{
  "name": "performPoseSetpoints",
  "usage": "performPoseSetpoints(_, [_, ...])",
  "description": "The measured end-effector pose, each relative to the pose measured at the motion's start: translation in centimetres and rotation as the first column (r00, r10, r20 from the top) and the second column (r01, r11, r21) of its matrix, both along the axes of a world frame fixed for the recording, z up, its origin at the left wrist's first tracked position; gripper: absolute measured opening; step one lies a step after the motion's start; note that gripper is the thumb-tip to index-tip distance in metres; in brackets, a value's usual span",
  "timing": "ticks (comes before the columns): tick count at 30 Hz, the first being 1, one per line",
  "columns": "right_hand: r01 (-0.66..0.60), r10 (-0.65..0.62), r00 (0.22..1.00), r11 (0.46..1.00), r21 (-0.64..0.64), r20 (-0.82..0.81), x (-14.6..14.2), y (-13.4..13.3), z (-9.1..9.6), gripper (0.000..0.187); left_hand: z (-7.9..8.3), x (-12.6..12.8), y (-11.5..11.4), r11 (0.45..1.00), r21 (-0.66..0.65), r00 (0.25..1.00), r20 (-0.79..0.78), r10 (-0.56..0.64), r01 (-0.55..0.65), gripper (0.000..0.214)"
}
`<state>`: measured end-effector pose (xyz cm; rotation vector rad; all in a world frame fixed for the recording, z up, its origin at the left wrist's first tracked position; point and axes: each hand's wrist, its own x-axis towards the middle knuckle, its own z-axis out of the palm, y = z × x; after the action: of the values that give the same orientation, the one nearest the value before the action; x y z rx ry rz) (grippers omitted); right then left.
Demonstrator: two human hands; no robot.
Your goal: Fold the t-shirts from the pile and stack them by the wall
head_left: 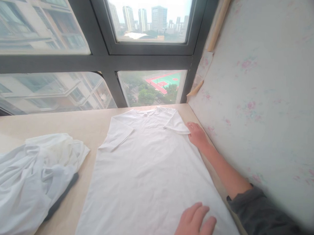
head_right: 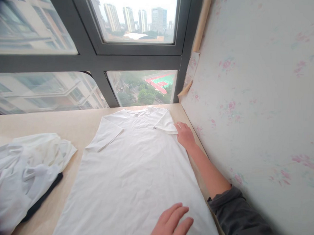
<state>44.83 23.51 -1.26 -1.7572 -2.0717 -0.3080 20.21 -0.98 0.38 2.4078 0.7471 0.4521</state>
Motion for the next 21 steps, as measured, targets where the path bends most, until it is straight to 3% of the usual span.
performPoseSetpoints(3, [-0.003,0.004,0.997,1.000,0.016,-0.081,1.0,-0.7,-0.7,0.035,2.7,-2.0,4.2,0.999,-0.042,0.999,-0.032,-0.005,0.004,0.061])
performPoseSetpoints(7, [-0.073,0.067,0.986,0.997,-0.031,-0.151,1.9,-1.5,-1.1,0.036,4.7,-3.4,9.1,0.995,-0.022,0.992,-0.092,0.090,-0.093,0.050])
performPoseSetpoints(10, [-0.041,0.025,0.985,0.995,-0.090,-0.171,1.9,-1.6,-0.6,0.041,4.6,-3.8,12.5,0.984,0.035,0.974,-0.141,0.177,-0.173,0.045])
performPoseSetpoints(13, [0.012,-0.024,0.984,0.998,-0.069,-0.174,0.4,-0.7,0.9,0.036,4.0,-4.4,15.5,0.961,0.120,0.949,-0.170,0.266,-0.248,0.042])
performPoseSetpoints(17, [-0.035,0.024,0.995,0.994,-0.104,-0.099,-4.5,1.6,2.8,0.025,3.6,-5.7,18.2,0.927,0.195,0.909,-0.214,0.358,-0.320,0.040])
performPoseSetpoints(21, [-0.024,0.040,0.997,0.974,-0.224,0.068,-9.3,4.4,3.0,0.031,3.3,-6.7,19.9,0.900,0.239,0.880,-0.230,0.416,-0.364,0.040])
